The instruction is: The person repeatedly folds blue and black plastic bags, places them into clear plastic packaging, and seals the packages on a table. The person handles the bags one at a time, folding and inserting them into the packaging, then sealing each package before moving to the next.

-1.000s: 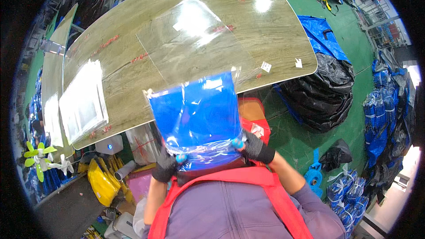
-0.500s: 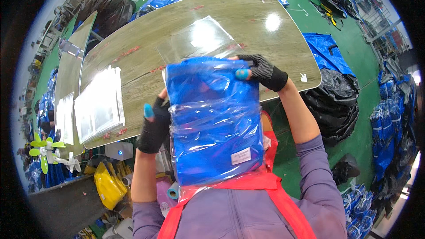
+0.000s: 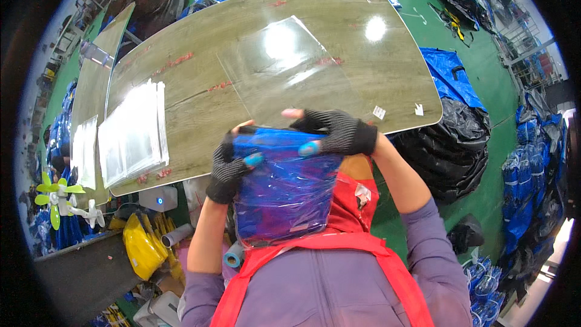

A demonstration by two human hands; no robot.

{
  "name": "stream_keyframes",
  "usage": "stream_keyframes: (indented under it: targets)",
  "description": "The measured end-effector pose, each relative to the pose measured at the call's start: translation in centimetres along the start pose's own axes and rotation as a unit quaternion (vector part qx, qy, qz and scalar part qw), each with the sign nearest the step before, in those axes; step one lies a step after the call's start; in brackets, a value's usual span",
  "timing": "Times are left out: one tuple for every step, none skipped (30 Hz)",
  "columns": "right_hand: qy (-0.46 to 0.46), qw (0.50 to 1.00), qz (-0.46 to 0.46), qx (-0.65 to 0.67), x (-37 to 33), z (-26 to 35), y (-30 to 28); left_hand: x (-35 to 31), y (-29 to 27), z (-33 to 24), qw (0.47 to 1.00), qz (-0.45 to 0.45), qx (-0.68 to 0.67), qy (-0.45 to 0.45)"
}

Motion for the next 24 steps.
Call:
stream_keyframes:
  targets:
    - [0.010, 0.995, -0.088, -0.053, -0.3, -0.7, -0.6, -0.1, -0.4, -0.1, 1.000, -0.004, -0.008, 0.025]
    - [-0.021, 0.995, -0.081, -0.062, -0.8, -1.2, -0.3, -0.3, -0.9, -0.3, 0.998, -0.021, -0.019, 0.052]
    - [0.016, 0.992, -0.101, -0.067, -1.1, -2.0, -0.1, -0.3, -1.3, -0.4, 0.996, -0.037, -0.029, 0.072]
    - [-0.003, 0.979, -0.155, -0.130, -1.4, -2.3, 0.2, -0.5, -1.6, -0.6, 0.993, -0.045, -0.009, 0.107]
    - [-0.025, 0.975, -0.201, -0.097, -1.5, -2.5, 0.6, -0.5, -1.8, -0.7, 0.989, -0.048, 0.015, 0.140]
    - [-0.020, 0.968, -0.238, -0.074, -1.5, -2.8, 1.0, -0.6, -2.0, -0.8, 0.982, -0.050, 0.040, 0.175]
    - [-0.022, 0.965, -0.253, -0.061, -1.4, -2.7, 1.4, -0.6, -2.2, -1.0, 0.975, -0.049, 0.066, 0.209]
    - [-0.020, 0.955, -0.278, -0.102, -1.2, -2.6, 1.7, -0.5, -2.3, -1.0, 0.965, -0.040, 0.118, 0.231]
    - [-0.034, 0.951, -0.288, -0.110, -1.0, -2.2, 1.8, -0.4, -2.5, -1.0, 0.968, -0.034, 0.119, 0.216]
    - [-0.048, 0.947, -0.297, -0.115, -0.7, -1.9, 1.8, -0.1, -2.7, -1.0, 0.972, -0.051, 0.115, 0.197]
    - [-0.060, 0.937, -0.323, -0.116, -0.6, -1.5, 1.6, 0.2, -3.0, -1.1, 0.975, -0.069, 0.110, 0.178]
    - [-0.084, 0.923, -0.343, -0.154, -0.4, -0.9, 1.3, 0.5, -3.1, -1.5, 0.975, -0.083, 0.091, 0.184]
    - [-0.060, 0.922, -0.342, -0.174, 0.0, -0.7, 0.9, 1.0, -3.3, -2.0, 0.978, -0.103, 0.087, 0.157]
    - [-0.035, 0.917, -0.350, -0.189, 0.2, -0.5, 0.5, 1.5, -3.2, -2.6, 0.982, -0.114, 0.092, 0.123]
    - [-0.038, 0.916, -0.350, -0.194, 0.7, -0.1, 0.1, 1.9, -3.1, -3.5, 0.982, -0.123, 0.096, 0.102]
    - [-0.018, 0.917, -0.349, -0.192, 1.3, 0.1, -0.4, 2.4, -2.5, -4.8, 0.963, -0.138, 0.180, 0.143]
    - [0.009, 0.907, -0.373, -0.198, 2.0, 0.3, -0.9, 3.2, -2.2, -5.9, 0.948, -0.172, 0.257, 0.070]
    - [0.005, 0.904, -0.376, -0.203, 3.2, 0.6, -1.5, 4.0, -1.0, -7.6, 0.943, -0.078, 0.291, 0.141]
    - [0.001, 0.901, -0.381, -0.207, 4.4, 0.8, -2.0, 4.5, -0.1, -9.1, 0.915, -0.035, 0.369, 0.158]
    - [-0.037, 0.905, -0.383, -0.181, 6.2, 1.2, -2.3, 5.0, 0.4, -9.9, 0.957, -0.027, 0.255, 0.136]
    - [-0.035, 0.908, -0.389, -0.154, 7.9, 1.3, -2.8, 5.4, 0.4, -10.8, 0.980, -0.073, 0.174, 0.069]
    - [-0.031, 0.935, -0.354, 0.016, 9.8, 0.8, -2.6, 5.5, 1.1, -11.8, 0.962, -0.078, 0.217, 0.144]
    - [-0.019, 0.937, -0.349, 0.004, 11.1, 0.7, -2.6, 5.4, 1.4, -12.4, 0.982, -0.043, 0.141, 0.121]
    - [-0.091, 0.939, -0.309, 0.123, 12.4, 0.6, -2.1, 5.8, 1.8, -12.8, 0.987, -0.015, 0.129, 0.099]
Point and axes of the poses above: each hand's wrist, its own x-axis towards the middle knuckle, its own y-axis out of the palm, z = x × y, the point moved 3 cm from there along x, towards the middle knuckle, and after that the axes turned 11 degrees about -x, right-handed, at the moved point
